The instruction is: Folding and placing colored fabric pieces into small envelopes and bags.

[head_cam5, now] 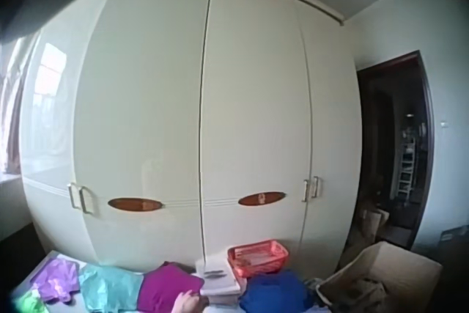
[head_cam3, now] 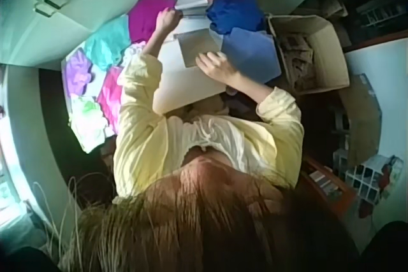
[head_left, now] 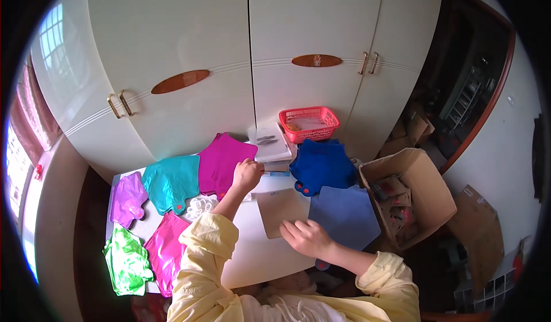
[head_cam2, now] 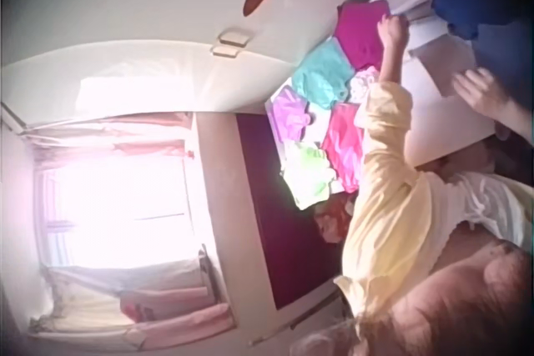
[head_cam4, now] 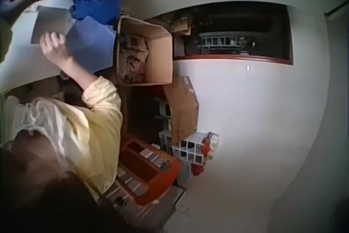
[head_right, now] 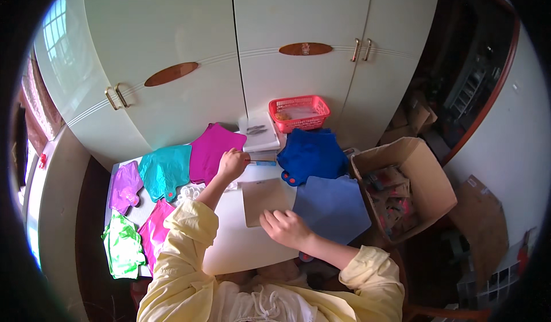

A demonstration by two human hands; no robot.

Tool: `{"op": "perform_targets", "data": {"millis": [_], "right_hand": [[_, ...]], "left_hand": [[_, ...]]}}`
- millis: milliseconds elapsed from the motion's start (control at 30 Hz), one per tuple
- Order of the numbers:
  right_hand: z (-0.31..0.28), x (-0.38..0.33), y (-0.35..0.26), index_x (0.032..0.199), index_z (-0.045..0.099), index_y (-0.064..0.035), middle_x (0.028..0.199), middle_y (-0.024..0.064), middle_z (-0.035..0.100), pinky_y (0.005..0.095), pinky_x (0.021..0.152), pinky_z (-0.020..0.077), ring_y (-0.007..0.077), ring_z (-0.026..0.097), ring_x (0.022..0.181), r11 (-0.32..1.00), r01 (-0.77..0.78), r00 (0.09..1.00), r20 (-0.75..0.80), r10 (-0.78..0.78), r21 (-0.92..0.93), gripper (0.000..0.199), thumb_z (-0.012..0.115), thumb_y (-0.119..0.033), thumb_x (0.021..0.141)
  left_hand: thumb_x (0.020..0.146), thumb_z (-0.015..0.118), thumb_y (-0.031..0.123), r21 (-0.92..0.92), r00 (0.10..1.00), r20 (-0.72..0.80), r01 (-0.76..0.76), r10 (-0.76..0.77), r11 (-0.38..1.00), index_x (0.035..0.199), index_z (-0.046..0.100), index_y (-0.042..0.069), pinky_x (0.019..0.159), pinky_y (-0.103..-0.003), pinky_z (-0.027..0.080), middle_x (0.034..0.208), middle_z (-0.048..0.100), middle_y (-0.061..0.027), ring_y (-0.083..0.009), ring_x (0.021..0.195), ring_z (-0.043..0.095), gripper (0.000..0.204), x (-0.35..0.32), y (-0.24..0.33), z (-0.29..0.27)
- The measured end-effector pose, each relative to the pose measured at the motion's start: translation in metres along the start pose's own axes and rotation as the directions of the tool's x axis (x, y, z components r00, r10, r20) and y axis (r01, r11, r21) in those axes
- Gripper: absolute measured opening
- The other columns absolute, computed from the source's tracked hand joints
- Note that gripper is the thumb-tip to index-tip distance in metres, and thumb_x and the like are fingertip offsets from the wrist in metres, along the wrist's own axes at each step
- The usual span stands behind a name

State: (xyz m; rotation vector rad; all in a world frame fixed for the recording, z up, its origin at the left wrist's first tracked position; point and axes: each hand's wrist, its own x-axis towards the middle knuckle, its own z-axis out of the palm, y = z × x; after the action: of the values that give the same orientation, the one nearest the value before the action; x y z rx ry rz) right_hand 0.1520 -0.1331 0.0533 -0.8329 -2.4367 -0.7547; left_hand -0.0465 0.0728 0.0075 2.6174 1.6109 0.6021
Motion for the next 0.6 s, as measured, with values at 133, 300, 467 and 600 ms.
{"op": "perform_targets", "data": {"millis": [133,300,467,600], "right_hand": [[0.038,0.012,0.008,0.083,0.063,-0.0079,0.072,-0.0019,0.055,0.0245,0.051,0.0415,0.0111,0.053,0.067,0.999,-0.034,0.999,0.026,0.035,-0.020,0.016,0.058,-0.015,0.070],[0.097,0.017,0.023,0.081,0.061,-0.0108,0.075,-0.0024,0.057,0.0249,0.052,0.0432,0.0118,0.056,0.071,0.998,-0.050,0.986,0.155,0.054,-0.026,0.010,0.058,-0.015,0.072],[0.147,0.021,0.040,0.076,0.062,-0.0103,0.068,-0.0009,0.057,0.0270,0.051,0.0462,0.0136,0.058,0.069,0.996,-0.077,0.997,0.019,0.078,-0.043,0.009,0.058,-0.016,0.070],[0.161,0.032,0.048,0.080,0.064,-0.0107,0.072,-0.0006,0.060,0.0320,0.056,0.0515,0.0157,0.061,0.072,0.988,-0.154,0.970,0.192,0.151,0.002,0.010,0.062,-0.019,0.074]], "left_hand": [[0.081,0.057,0.023,0.015,1.000,0.009,0.016,-0.016,1.000,0.083,0.069,0.016,0.078,-0.039,0.044,0.084,0.067,-0.0047,-0.0227,0.091,0.061,0.014,0.003,0.003,-0.006],[0.082,0.058,0.023,0.000,0.995,0.064,0.071,-0.071,0.997,0.084,0.069,0.014,0.078,-0.040,0.044,0.085,0.067,-0.0068,-0.0248,0.087,0.063,0.014,0.002,0.007,-0.008],[0.082,0.058,0.023,-0.032,0.999,0.028,0.026,-0.025,0.999,0.086,0.069,0.014,0.078,-0.040,0.044,0.086,0.067,-0.0070,-0.0254,0.084,0.064,0.014,-0.001,0.007,-0.002],[0.081,0.058,0.023,-0.028,0.997,0.057,0.057,-0.056,0.998,0.084,0.068,0.014,0.078,-0.040,0.044,0.087,0.066,-0.0062,-0.0246,0.084,0.064,0.014,-0.004,0.009,0.005]]}}
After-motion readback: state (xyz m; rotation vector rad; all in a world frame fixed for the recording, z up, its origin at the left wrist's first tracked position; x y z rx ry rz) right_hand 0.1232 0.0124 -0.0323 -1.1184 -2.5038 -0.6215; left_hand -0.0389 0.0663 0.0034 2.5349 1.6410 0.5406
